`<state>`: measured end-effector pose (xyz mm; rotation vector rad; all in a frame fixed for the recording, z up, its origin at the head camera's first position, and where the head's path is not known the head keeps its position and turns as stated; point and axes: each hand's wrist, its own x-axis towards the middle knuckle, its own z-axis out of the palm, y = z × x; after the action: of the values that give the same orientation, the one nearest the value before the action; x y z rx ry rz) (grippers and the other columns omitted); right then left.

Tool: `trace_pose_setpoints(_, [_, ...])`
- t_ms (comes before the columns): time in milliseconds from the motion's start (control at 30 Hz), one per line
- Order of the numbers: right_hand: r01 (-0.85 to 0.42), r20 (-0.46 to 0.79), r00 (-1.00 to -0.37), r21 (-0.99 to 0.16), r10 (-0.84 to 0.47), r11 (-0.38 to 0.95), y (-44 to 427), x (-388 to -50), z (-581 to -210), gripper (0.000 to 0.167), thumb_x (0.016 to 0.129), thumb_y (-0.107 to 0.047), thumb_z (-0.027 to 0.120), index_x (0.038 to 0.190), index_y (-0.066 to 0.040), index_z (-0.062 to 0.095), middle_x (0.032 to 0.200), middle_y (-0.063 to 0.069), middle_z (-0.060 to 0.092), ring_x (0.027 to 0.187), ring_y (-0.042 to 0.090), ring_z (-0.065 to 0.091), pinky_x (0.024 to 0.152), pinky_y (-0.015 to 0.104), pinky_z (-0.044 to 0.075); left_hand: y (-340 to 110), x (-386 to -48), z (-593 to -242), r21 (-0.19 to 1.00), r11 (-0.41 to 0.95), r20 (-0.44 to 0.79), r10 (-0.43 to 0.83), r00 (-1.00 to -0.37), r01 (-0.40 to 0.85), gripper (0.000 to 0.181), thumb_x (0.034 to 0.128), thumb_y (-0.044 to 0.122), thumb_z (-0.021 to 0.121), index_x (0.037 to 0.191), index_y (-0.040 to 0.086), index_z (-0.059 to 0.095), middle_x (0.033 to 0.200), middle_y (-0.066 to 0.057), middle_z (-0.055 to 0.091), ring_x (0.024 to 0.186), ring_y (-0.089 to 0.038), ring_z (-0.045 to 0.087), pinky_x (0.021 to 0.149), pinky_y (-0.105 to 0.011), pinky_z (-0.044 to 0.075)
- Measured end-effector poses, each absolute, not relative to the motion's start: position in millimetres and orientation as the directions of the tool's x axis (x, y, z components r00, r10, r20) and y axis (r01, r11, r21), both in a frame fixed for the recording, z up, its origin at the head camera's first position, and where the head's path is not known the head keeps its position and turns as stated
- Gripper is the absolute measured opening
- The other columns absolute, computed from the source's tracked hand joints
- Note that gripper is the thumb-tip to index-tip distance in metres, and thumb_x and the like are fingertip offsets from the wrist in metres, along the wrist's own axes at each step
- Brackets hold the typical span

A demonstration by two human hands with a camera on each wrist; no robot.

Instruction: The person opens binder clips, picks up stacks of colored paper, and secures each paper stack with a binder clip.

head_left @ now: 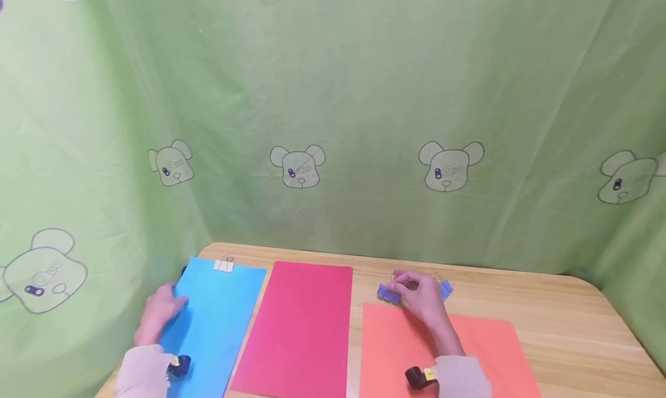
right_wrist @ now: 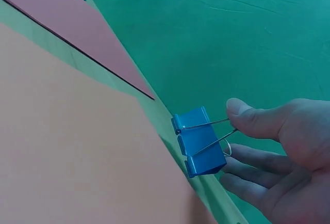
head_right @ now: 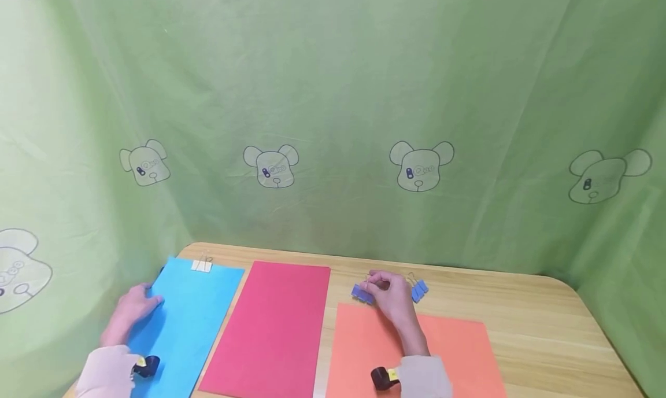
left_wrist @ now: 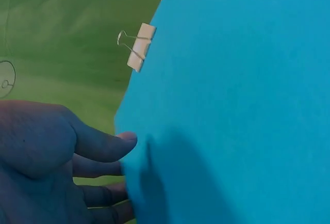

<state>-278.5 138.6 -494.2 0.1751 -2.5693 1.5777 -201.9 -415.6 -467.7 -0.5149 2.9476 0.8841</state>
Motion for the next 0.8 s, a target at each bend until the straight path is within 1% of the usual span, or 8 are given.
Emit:
trace_pose_setpoints(100, [-0.167, 0.174, -0.984, -0.885, -0.024, 0.435, 140.9, -277.2, -493.1, 0.009, 0.089, -0.011, 0.081, 0.091, -0.002, 0.078, 0.122, 0.019, 0.071, 0.110, 0.034, 0.070, 0.097, 0.044, 0.053, -410.3, -203.0, -465.8, 0.519, 0.796, -0.127, -0.289, -0.949, -0.312, 0.061, 0.1005, 0.017, 0.055, 0.138, -0.026, 0.033, 0.137, -0.050, 0.038, 0.124, -0.065, 0.041, 0.103, -0.070, 0.038])
trace_pose_setpoints(233, [-0.171, 0.174, -0.984, -0.896, -0.030, 0.411, 143.8, -276.6, -490.3, 0.012, 0.090, -0.012, 0.081, 0.092, -0.001, 0.077, 0.122, 0.019, 0.071, 0.110, 0.035, 0.070, 0.096, 0.042, 0.054, -404.9, -203.1, -466.3, 0.491, 0.821, -0.112, -0.274, -0.955, -0.292, 0.061, 0.0985, 0.017, 0.059, 0.134, -0.028, 0.036, 0.132, -0.050, 0.041, 0.120, -0.063, 0.045, 0.101, -0.070, 0.039])
trace_pose_setpoints(367, [-0.150, 0.148, -0.988, -0.900, -0.036, 0.410, 150.0, -276.1, -486.2, 0.015, 0.091, -0.015, 0.080, 0.096, -0.001, 0.077, 0.126, 0.019, 0.070, 0.115, 0.034, 0.068, 0.098, 0.037, 0.053, -399.4, -202.2, -466.1, 0.465, 0.829, -0.126, -0.286, -0.950, -0.311, 0.060, 0.0961, 0.020, 0.062, 0.129, -0.025, 0.041, 0.124, -0.047, 0.048, 0.111, -0.059, 0.050, 0.094, -0.071, 0.041])
trace_pose_setpoints(467, [-0.129, 0.129, -0.991, -0.897, -0.029, 0.422, 155.6, -274.2, -482.3, 0.017, 0.091, -0.018, 0.080, 0.098, -0.003, 0.078, 0.128, 0.017, 0.070, 0.117, 0.033, 0.067, 0.099, 0.034, 0.052, -394.1, -201.2, -464.8, 0.454, 0.825, -0.152, -0.301, -0.942, -0.337, 0.059, 0.0948, 0.023, 0.064, 0.126, -0.022, 0.043, 0.120, -0.044, 0.050, 0.107, -0.056, 0.052, 0.091, -0.074, 0.040])
trace_pose_setpoints(667, [-0.120, 0.114, -0.993, -0.901, -0.040, 0.418, 162.7, -270.7, -474.8, 0.024, 0.091, -0.025, 0.080, 0.103, -0.004, 0.076, 0.130, 0.014, 0.069, 0.119, 0.032, 0.065, 0.101, 0.040, 0.048, -378.9, -199.1, -460.3, 0.426, 0.835, -0.173, -0.303, -0.937, -0.349, 0.063, 0.0953, 0.027, 0.065, 0.132, -0.020, 0.043, 0.125, -0.044, 0.047, 0.111, -0.060, 0.048, 0.091, -0.079, 0.036])
trace_pose_setpoints(800, [-0.125, 0.117, -0.992, -0.898, -0.045, 0.421, 165.1, -268.8, -469.4, 0.032, 0.091, -0.026, 0.080, 0.112, -0.003, 0.074, 0.126, 0.012, 0.071, 0.114, 0.027, 0.067, 0.096, 0.030, 0.049, -366.6, -201.8, -455.4, 0.381, 0.867, -0.151, -0.283, -0.947, -0.320, 0.064, 0.0974, 0.029, 0.063, 0.134, -0.019, 0.043, 0.134, -0.044, 0.045, 0.119, -0.063, 0.045, 0.094, -0.079, 0.036])
